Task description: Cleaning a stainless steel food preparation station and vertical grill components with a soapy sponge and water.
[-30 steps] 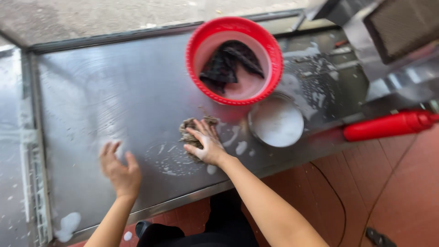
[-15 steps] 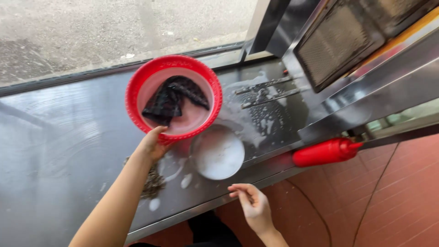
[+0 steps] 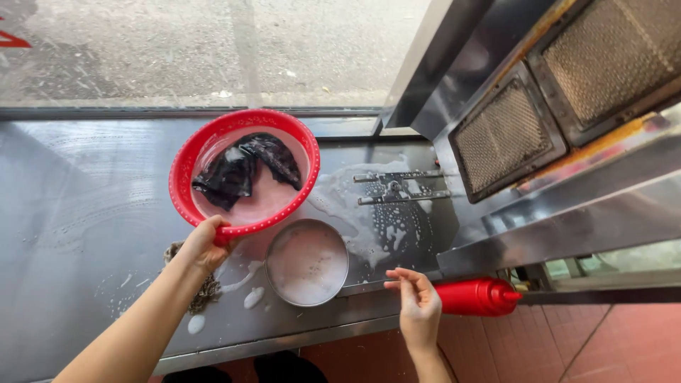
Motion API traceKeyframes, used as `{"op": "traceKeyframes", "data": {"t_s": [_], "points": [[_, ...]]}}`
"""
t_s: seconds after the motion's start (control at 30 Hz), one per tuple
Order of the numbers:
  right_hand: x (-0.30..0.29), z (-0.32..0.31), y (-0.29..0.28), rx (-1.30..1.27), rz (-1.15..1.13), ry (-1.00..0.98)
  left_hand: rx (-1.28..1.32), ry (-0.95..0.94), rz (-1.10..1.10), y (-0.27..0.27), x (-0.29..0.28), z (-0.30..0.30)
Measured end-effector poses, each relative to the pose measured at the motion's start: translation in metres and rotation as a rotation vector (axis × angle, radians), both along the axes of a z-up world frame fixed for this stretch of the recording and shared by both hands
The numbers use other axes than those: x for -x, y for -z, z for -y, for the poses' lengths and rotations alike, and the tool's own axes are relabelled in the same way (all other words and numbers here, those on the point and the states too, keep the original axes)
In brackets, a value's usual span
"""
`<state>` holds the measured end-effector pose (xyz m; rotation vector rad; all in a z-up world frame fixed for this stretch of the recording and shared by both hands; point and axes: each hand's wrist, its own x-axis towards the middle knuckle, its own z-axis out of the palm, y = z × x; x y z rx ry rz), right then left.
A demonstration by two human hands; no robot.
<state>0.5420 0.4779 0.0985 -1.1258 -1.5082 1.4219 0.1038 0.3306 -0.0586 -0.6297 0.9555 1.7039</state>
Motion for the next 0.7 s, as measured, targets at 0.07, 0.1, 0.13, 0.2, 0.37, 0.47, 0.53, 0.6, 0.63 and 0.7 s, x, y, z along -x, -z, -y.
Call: {"op": "traceKeyframes", "data": {"t_s": [0.07,0.1,0.13,0.2,0.37,0.47,0.53,0.6,0.63,0.7], "points": [[0.012,0.0,0.003,0.034,-0.037,-0.07,0.006,-0.01,-0.078,0.006,-0.001,0.018],[0.018,0.0,0.001,0.034,-0.035,-0.089,0.007,-0.028,-0.076,-0.004,-0.003,0.027],[0.027,0.001,-0.001,0.048,-0.036,-0.128,0.032,-0.039,-0.112,-0.016,-0.004,0.039],[0.047,0.001,-0.003,0.065,-0.036,-0.198,0.062,-0.081,-0.148,-0.038,-0.008,0.067],[0.11,0.007,-0.015,0.099,-0.068,-0.447,0.118,-0.3,-0.193,-0.091,-0.045,0.153],[0.152,0.012,-0.014,0.102,-0.082,-0.631,0.212,-0.34,-0.224,-0.141,-0.092,0.19],[0.178,0.019,-0.018,0.07,-0.095,-0.745,0.194,-0.46,-0.189,-0.126,-0.12,0.222],[0.2,0.036,-0.024,0.038,-0.111,-0.857,0.17,-0.578,-0.156,-0.118,-0.154,0.257],[0.21,0.047,-0.029,0.009,-0.111,-0.884,0.138,-0.658,-0.161,-0.116,-0.172,0.275],[0.224,0.069,-0.035,-0.029,-0.116,-0.972,0.099,-0.798,-0.168,-0.12,-0.211,0.304]]}}
